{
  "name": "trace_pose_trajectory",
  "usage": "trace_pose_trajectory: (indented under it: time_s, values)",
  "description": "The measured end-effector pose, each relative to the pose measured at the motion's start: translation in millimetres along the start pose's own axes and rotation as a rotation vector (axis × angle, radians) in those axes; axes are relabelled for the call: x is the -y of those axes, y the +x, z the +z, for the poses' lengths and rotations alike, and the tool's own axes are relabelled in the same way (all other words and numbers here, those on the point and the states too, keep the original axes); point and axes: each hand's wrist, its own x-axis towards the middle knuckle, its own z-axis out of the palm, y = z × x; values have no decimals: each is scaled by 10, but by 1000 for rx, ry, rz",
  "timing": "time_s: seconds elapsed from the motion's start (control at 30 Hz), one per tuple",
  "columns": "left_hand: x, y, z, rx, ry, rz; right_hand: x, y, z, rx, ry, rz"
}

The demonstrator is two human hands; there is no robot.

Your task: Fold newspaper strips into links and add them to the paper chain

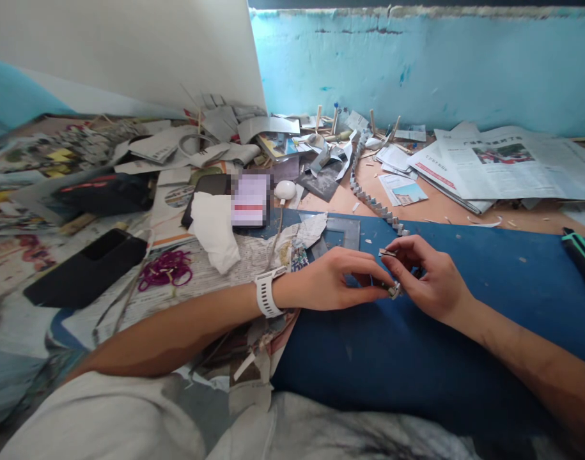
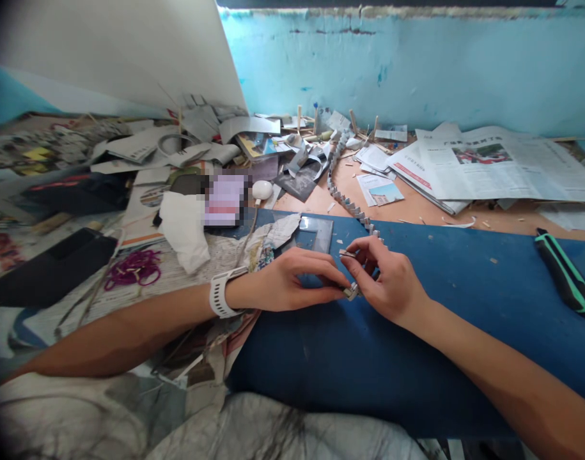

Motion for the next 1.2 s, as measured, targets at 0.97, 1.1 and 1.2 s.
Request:
trace_pose_trajectory:
  time_s: [0.97,1.1,1.2]
  values:
    - [10,-22,-37,-239,-98,-221,110,11,-58,-75,343,155]
    - [7,-20,-50,-255,-38,-146,70,10,-52,-57,285,129]
    - [5,-20,-67,-247,39,-77,30,-1,-34,-83,245,101]
